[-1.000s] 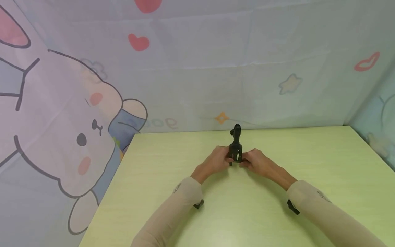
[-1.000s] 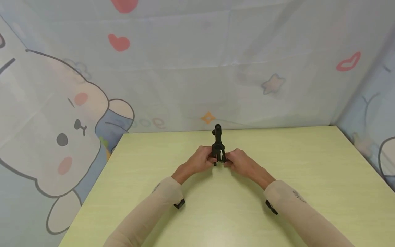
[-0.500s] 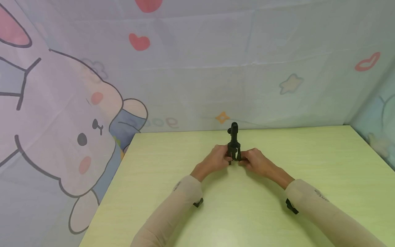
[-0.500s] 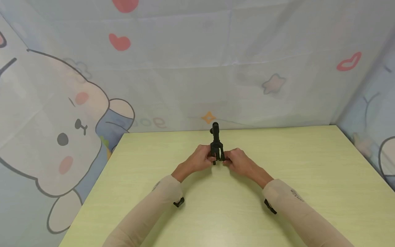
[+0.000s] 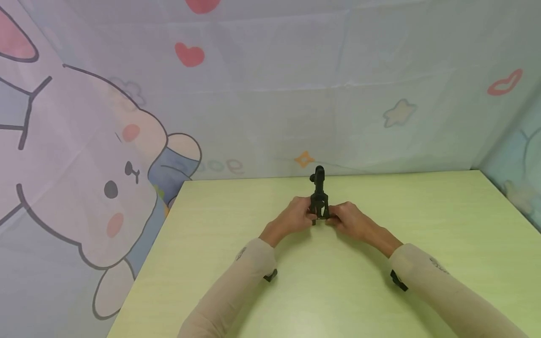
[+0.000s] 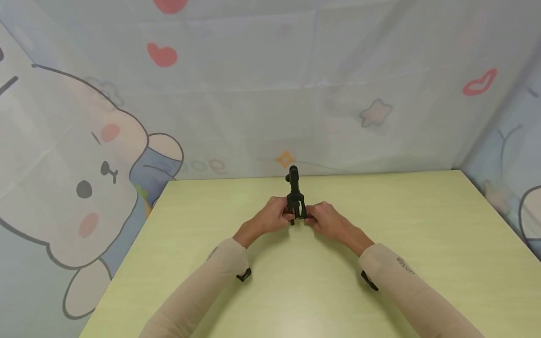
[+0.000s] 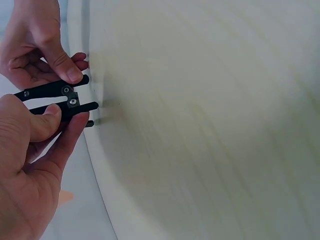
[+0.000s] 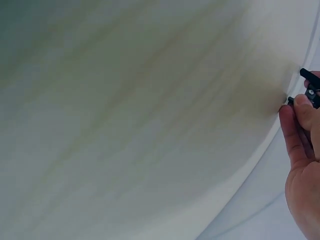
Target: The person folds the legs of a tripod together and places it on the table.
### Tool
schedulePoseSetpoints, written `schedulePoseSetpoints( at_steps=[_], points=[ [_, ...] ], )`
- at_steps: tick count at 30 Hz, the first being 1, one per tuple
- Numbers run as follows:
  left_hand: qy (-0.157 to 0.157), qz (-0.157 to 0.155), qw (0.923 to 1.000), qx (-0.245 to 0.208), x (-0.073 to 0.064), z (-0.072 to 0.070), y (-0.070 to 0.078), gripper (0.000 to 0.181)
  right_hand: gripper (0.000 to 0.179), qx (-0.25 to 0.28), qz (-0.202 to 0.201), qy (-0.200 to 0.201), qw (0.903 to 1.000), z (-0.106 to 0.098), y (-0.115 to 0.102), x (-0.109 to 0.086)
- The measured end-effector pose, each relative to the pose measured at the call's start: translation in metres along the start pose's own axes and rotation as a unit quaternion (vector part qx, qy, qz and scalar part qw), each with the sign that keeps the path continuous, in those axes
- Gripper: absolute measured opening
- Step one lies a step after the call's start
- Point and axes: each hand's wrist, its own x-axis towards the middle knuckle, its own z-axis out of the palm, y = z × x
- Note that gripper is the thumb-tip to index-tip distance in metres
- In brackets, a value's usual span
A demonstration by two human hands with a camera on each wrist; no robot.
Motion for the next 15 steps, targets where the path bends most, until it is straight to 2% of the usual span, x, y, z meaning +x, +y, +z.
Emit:
schedulePoseSetpoints(
  at_steps=[5, 10, 13, 15],
  points=[
    [-0.001, -0.001, 1.0000, 0.004, 0.000, -0.001, -0.001, 0.015, 0.006, 0.014, 0.000, -0.016, 0.9998, -0.001, 0.002, 0.003],
    [0.000, 0.021, 0.9997, 0.009, 0.002, 0.004, -0.003, 0.020, 0.007, 0.023, 0.018, -0.019, 0.9994, -0.004, 0.004, 0.004],
    [0.013, 0.034, 0.9993, 0.008, 0.002, 0.007, -0.003, 0.021, 0.008, 0.026, 0.016, -0.012, 0.9995, -0.005, 0.005, 0.004],
    [0.026, 0.028, 0.9993, -0.001, 0.001, 0.009, -0.002, 0.021, 0.007, 0.029, 0.018, -0.012, 0.9993, -0.005, 0.004, 0.004]
  ],
)
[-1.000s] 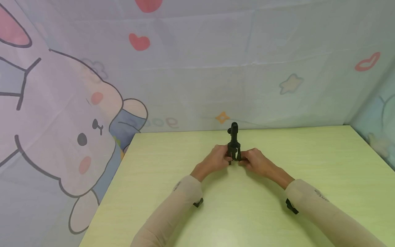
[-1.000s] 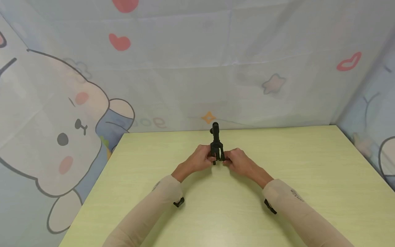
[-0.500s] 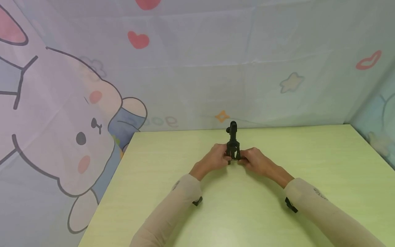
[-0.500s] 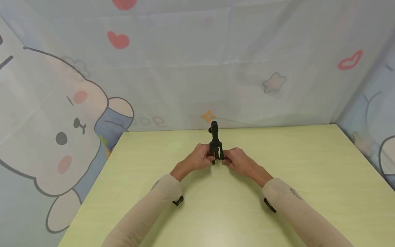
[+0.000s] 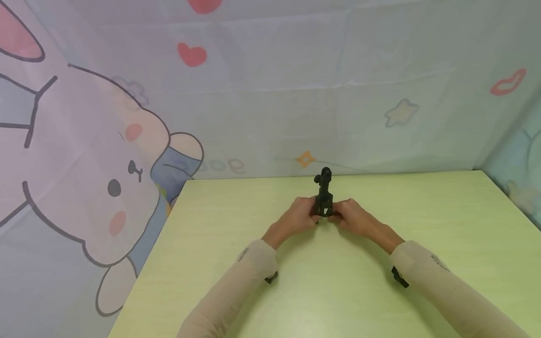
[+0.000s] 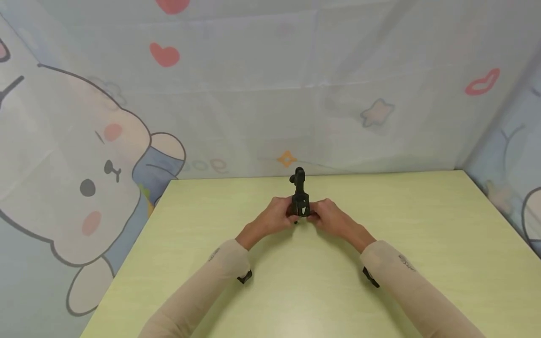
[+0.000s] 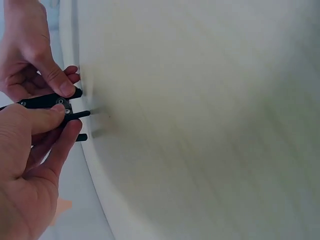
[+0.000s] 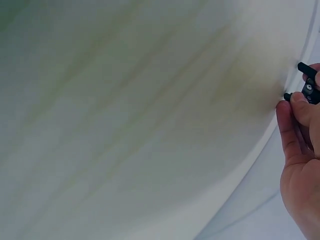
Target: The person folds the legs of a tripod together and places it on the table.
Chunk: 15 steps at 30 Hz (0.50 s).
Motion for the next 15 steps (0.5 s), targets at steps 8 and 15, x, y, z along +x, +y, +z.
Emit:
schedulePoseSetpoints(
  at_steps=[8, 15],
  points=[
    [0.035, -0.071, 0.9962, -0.036, -0.003, 0.007, 0.003, 0.014, 0.006, -0.002, 0.020, -0.002, 0.9998, 0.002, 0.000, -0.001],
    [0.058, -0.093, 0.9940, 0.003, -0.003, 0.014, 0.007, 0.013, 0.007, 0.005, 0.036, -0.004, 0.9993, 0.002, -0.001, -0.004]
  ],
)
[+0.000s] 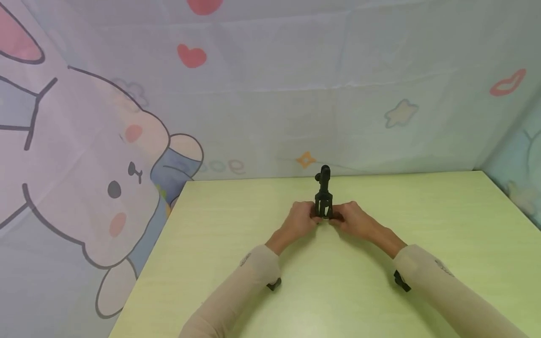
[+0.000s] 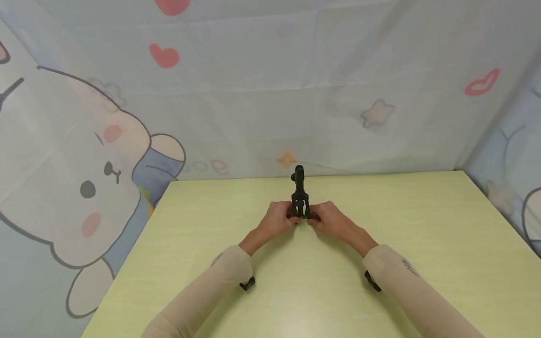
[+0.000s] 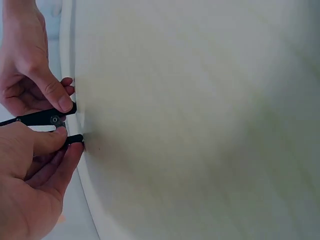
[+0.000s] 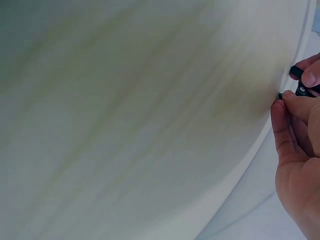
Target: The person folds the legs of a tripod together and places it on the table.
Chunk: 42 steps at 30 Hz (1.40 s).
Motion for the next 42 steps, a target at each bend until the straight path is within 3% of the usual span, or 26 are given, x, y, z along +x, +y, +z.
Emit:
schedulePoseSetpoints(
  at_steps=[10, 16, 25, 42],
  points=[
    [0.016, -0.049, 0.9986, 0.010, 0.000, 0.008, 0.009, 0.011, 0.008, 0.000, -0.001, 0.002, 1.0000, 0.000, -0.002, -0.003],
    [-0.002, -0.071, 0.9974, -0.012, -0.003, 0.010, 0.012, 0.016, 0.007, 0.001, -0.003, -0.001, 1.0000, 0.002, -0.002, -0.004],
    [-0.017, -0.044, 0.9988, 0.015, -0.001, 0.004, 0.007, 0.022, 0.008, 0.002, -0.003, -0.001, 1.0000, 0.002, -0.004, -0.002],
    [-0.037, -0.012, 0.9989, 0.027, 0.006, 0.000, 0.000, 0.023, 0.009, -0.020, 0.000, 0.007, 0.9998, 0.004, -0.013, -0.002]
  ],
)
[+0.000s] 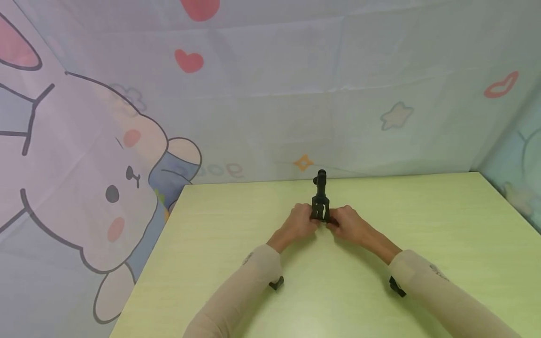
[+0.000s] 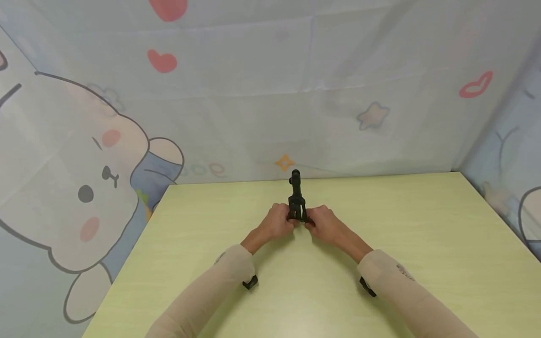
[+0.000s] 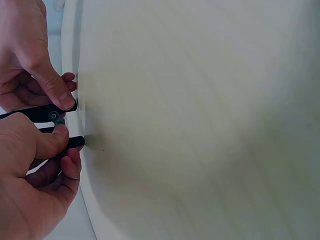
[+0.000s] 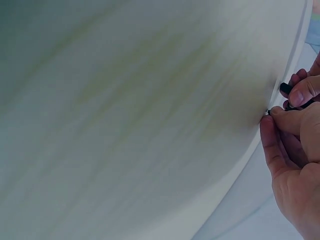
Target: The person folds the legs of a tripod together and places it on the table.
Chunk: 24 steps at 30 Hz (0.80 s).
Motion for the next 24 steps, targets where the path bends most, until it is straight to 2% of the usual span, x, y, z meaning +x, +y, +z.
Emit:
schedulePoseSetpoints(
  at_steps=[5, 11, 15, 20, 24],
  points=[
    [0.000, 0.000, 0.9999, 0.013, 0.001, -0.001, 0.000, 0.031, 0.010, -0.010, -0.009, -0.001, 0.9999, -0.001, 0.001, 0.001],
    [-0.014, 0.038, 0.9991, 0.017, 0.000, 0.000, 0.002, 0.039, 0.013, -0.029, -0.040, -0.013, 0.9987, -0.011, 0.009, 0.000],
    [-0.022, 0.052, 0.9982, 0.021, -0.001, -0.005, 0.003, 0.036, 0.012, -0.019, -0.060, -0.021, 0.9978, -0.013, 0.015, 0.001],
    [-0.062, 0.074, 0.9953, 0.014, 0.000, -0.011, 0.000, 0.028, 0.010, -0.005, -0.057, -0.026, 0.9980, -0.012, 0.020, 0.002],
    [-0.092, 0.077, 0.9927, 0.007, 0.001, -0.016, -0.004, 0.027, 0.008, -0.004, -0.062, -0.032, 0.9975, -0.010, 0.022, 0.003]
  ],
)
